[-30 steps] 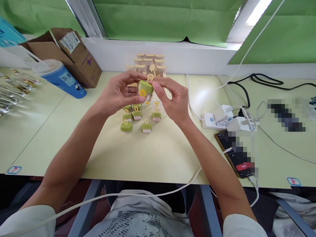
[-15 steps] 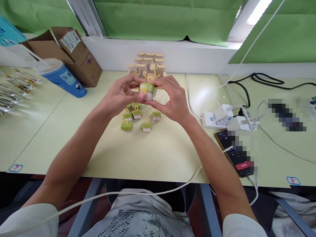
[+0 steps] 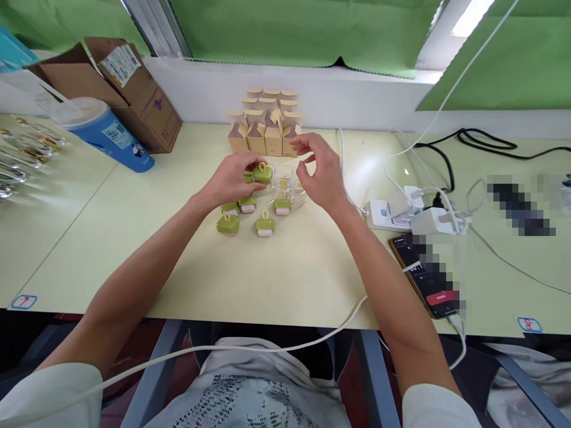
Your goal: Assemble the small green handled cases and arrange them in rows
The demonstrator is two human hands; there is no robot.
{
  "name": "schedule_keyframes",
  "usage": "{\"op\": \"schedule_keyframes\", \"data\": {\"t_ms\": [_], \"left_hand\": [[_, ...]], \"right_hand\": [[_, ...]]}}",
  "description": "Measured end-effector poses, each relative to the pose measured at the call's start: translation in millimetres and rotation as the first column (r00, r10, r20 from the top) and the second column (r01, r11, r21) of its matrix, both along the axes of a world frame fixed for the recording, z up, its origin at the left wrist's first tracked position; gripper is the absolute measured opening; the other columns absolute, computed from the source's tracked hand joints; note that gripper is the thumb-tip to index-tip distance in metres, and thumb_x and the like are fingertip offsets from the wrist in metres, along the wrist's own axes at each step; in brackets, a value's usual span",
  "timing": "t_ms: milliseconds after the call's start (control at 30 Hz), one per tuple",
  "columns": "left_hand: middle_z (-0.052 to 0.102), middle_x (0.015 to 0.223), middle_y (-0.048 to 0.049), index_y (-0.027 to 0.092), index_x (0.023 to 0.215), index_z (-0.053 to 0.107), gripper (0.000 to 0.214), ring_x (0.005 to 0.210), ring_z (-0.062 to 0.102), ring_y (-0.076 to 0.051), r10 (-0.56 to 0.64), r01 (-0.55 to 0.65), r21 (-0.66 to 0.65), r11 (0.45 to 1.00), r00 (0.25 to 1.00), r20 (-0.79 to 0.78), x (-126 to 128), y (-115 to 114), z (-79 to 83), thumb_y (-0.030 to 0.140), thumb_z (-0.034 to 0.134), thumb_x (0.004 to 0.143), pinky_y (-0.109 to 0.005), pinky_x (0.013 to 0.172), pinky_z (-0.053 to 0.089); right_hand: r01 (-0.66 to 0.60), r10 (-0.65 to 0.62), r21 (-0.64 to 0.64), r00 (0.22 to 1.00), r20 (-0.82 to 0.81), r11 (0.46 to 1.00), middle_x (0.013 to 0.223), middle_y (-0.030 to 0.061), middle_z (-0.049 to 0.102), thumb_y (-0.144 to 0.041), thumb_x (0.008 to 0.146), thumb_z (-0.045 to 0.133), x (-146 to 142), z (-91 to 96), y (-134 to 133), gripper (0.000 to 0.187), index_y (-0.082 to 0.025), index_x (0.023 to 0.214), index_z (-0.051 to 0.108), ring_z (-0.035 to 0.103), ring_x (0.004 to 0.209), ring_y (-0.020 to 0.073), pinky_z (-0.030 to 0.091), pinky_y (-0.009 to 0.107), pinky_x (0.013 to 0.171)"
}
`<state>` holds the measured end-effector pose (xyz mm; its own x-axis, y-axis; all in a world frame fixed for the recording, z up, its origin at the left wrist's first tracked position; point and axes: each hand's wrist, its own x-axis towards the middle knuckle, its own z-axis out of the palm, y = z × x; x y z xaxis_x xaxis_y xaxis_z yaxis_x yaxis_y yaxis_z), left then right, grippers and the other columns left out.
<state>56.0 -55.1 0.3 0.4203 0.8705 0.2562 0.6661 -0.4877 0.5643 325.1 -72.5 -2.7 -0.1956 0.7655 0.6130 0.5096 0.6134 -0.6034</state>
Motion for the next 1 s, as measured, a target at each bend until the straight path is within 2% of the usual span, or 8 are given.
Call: {"op": "schedule_keyframes", "data": {"t_ms": [100, 200, 300, 400, 567, 667, 800, 1000], "left_hand": [[0.084, 0.126, -0.0121, 0.021, 0.117, 0.081, 0.033, 0.118, 0.076, -0.035, -0.033, 0.033, -0.010, 0.999, 0.998, -0.046, 3, -4, 0.9, 0.030, 0.082, 0.085, -0.054, 0.109, 0.061], [0.085, 0.129, -0.0138, 0.021, 0.118, 0.081, 0.034, 0.129, 0.074, -0.040, -0.007, 0.007, 0.006, 1.000, 0.992, -0.124, 7, -8, 1.4, 0.030, 0.086, 0.085, -0.058, 0.115, 0.059], [0.084, 0.131, -0.0171, 0.019, 0.126, 0.082, 0.043, 0.142, 0.065, -0.045, 0.015, -0.013, 0.013, 1.000, 0.983, -0.182, 10, -11, -1.8, 0.028, 0.090, 0.084, -0.060, 0.117, 0.057], [0.084, 0.130, -0.0171, 0.021, 0.131, 0.083, 0.048, 0.146, 0.059, -0.048, 0.019, -0.009, 0.044, 0.999, 0.974, -0.227, 11, -10, -6.2, 0.025, 0.090, 0.084, -0.064, 0.117, 0.056], [0.084, 0.128, -0.0182, 0.020, 0.130, 0.086, 0.044, 0.150, 0.056, -0.050, 0.000, 0.028, 0.087, 0.996, 0.952, -0.306, 13, -11, -6.2, 0.023, 0.088, 0.087, -0.071, 0.122, 0.053], [0.085, 0.130, -0.0174, 0.020, 0.132, 0.087, 0.039, 0.155, 0.054, -0.051, -0.005, 0.041, 0.090, 0.995, 0.929, -0.369, 12, -15, -0.2, 0.031, 0.085, 0.094, -0.075, 0.125, 0.051], [0.086, 0.132, -0.0153, 0.020, 0.129, 0.089, 0.036, 0.154, 0.055, -0.044, -0.004, 0.035, 0.090, 0.995, 0.949, -0.317, 3, -12, 11.0, 0.037, 0.062, 0.114, -0.070, 0.130, 0.050], [0.086, 0.129, -0.0141, 0.019, 0.125, 0.086, 0.027, 0.152, 0.055, -0.042, 0.059, -0.029, 0.104, 0.994, 0.952, -0.299, -5, 32, 19.9, 0.028, 0.070, 0.105, -0.068, 0.133, 0.046]], "right_hand": [[-0.058, 0.064, -0.124, 0.997, 0.046, 0.991, 0.108, 0.0060, 0.087, -0.021, 0.097, 0.064, 3, 16.2, -8, 0.023, -0.026, 0.112, 0.080, 0.080, 0.096, 0.0253, 0.067, 0.044, 0.089], [-0.059, 0.154, -0.336, 0.953, 0.261, 0.940, 0.097, 0.0051, 0.086, -0.013, 0.095, 0.061, -2, 34.6, -22, 0.023, -0.024, 0.103, 0.080, 0.078, 0.088, 0.0252, 0.060, 0.041, 0.082], [0.092, 0.161, -0.407, 0.822, 0.547, 0.909, 0.098, 0.0068, 0.086, -0.010, 0.098, 0.060, -10, 46.2, -34, 0.032, -0.025, 0.115, 0.082, 0.078, 0.094, 0.0306, 0.054, 0.041, 0.079], [0.175, 0.186, -0.405, 0.682, 0.707, 0.897, 0.103, 0.0095, 0.086, -0.011, 0.102, 0.060, -16, 49.2, -42, 0.042, -0.027, 0.134, 0.081, 0.077, 0.094, 0.0331, 0.050, 0.040, 0.077], [0.169, 0.315, -0.494, 0.589, 0.744, 0.853, 0.106, 0.0134, 0.083, -0.020, 0.111, 0.060, -23, 51.0, -49, 0.041, -0.027, 0.147, 0.078, 0.076, 0.092, 0.0341, 0.049, 0.039, 0.075], [0.157, 0.391, -0.556, 0.558, 0.732, 0.816, 0.124, 0.0172, 0.083, -0.025, 0.117, 0.054, -26, 54.9, -52, 0.042, -0.026, 0.154, 0.074, 0.078, 0.106, 0.0348, 0.049, 0.037, 0.078], [0.163, 0.401, -0.563, 0.546, 0.736, 0.810, 0.140, 0.0199, 0.080, -0.023, 0.118, 0.052, -30, 56.5, -54, 0.044, -0.023, 0.158, 0.070, 0.078, 0.118, 0.0345, 0.046, 0.035, 0.079], [0.166, 0.401, -0.560, 0.539, 0.741, 0.812, 0.133, 0.0188, 0.081, -0.016, 0.115, 0.051, -38, 52.2, -58, 0.037, -0.020, 0.148, 0.066, 0.078, 0.103, 0.0319, 0.041, 0.036, 0.070]]}}
